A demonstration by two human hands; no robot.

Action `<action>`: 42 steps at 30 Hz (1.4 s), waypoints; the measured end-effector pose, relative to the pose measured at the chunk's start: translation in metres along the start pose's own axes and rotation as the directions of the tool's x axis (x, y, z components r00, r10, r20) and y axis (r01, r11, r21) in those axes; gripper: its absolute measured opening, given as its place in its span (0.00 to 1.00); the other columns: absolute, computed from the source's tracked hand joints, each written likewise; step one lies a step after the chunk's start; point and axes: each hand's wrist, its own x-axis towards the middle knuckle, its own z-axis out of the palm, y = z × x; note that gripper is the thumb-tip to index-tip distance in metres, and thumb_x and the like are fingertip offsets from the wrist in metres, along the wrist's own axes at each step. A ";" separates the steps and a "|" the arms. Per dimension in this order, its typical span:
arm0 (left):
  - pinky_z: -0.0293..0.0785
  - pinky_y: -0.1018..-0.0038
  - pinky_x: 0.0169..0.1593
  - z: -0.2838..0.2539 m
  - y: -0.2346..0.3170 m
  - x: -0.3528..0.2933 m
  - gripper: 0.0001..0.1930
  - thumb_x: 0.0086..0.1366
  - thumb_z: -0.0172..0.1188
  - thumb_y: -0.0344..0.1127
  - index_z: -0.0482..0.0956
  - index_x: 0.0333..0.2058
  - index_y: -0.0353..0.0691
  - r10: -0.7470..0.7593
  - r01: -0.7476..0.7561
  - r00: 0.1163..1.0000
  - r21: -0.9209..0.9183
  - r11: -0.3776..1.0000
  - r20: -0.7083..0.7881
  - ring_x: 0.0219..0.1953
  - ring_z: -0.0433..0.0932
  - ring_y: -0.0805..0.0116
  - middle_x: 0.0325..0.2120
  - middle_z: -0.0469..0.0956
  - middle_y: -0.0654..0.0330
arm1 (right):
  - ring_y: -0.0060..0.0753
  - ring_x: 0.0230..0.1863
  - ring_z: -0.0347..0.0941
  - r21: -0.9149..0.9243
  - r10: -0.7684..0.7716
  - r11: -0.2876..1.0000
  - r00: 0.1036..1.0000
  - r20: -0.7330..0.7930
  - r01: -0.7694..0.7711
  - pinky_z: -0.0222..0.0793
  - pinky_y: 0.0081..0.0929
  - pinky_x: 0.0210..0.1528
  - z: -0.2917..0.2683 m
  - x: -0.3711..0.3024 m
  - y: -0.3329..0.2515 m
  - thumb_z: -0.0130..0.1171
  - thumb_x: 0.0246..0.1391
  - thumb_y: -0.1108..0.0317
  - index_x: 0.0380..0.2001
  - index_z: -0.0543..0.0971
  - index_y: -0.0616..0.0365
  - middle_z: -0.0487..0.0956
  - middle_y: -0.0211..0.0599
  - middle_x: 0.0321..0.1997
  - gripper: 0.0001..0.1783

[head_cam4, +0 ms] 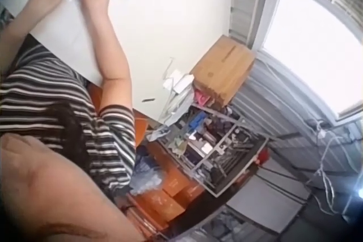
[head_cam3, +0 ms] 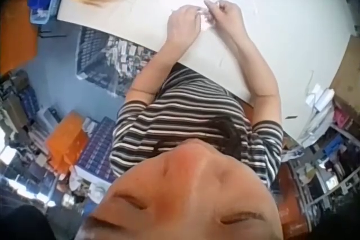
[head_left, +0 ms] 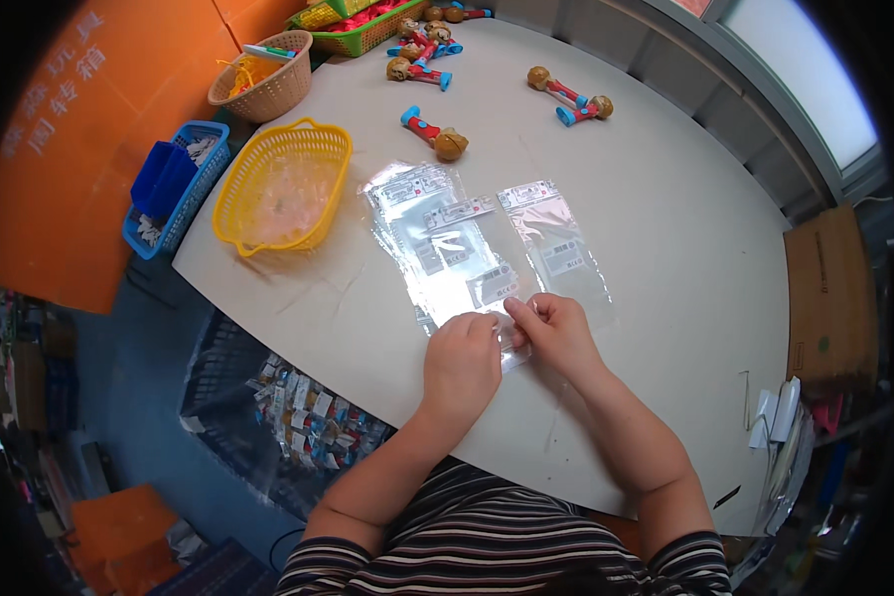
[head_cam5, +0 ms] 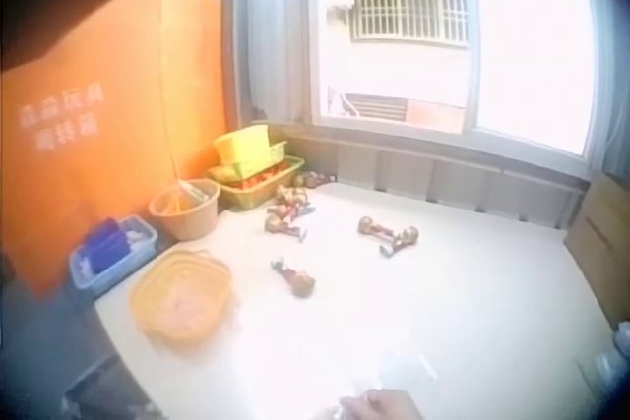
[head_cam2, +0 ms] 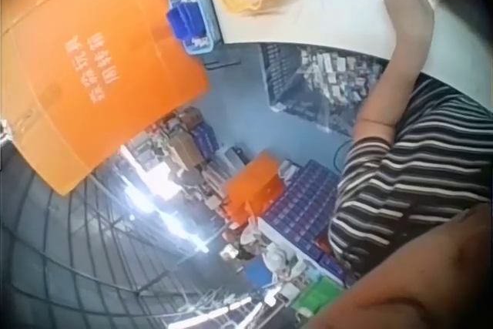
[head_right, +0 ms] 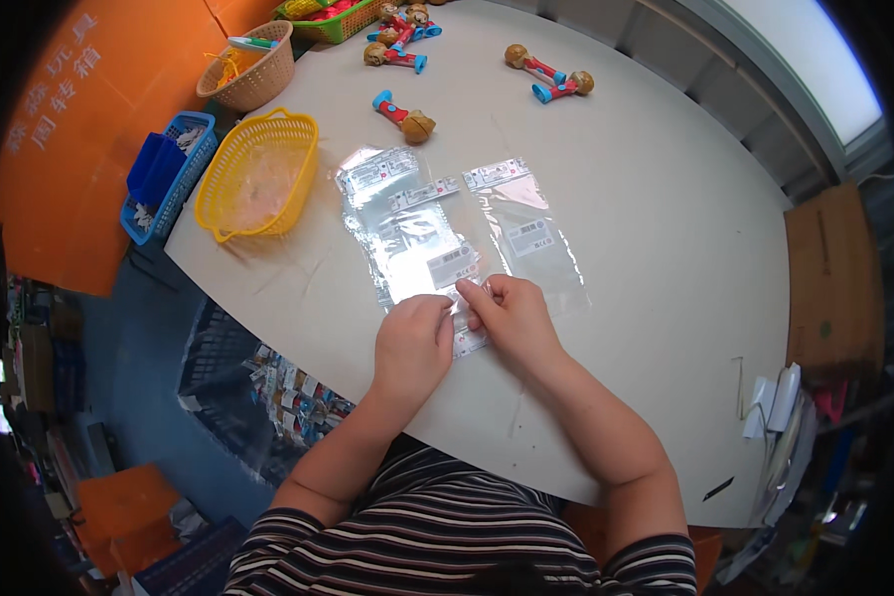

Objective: Packaging small toy figurines into plastic bags and preparing them for shipment.

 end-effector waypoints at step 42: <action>0.77 0.67 0.35 0.020 -0.038 0.004 0.12 0.54 0.63 0.20 0.75 0.39 0.33 -0.076 0.085 0.973 0.032 0.996 -0.219 0.31 0.79 0.58 0.29 0.77 0.52 | 0.44 0.64 0.67 -0.746 -0.509 -0.089 0.613 0.604 0.660 0.66 0.41 0.62 -0.013 0.257 -0.069 0.59 0.55 0.72 0.55 0.78 0.31 0.63 0.34 0.72 0.26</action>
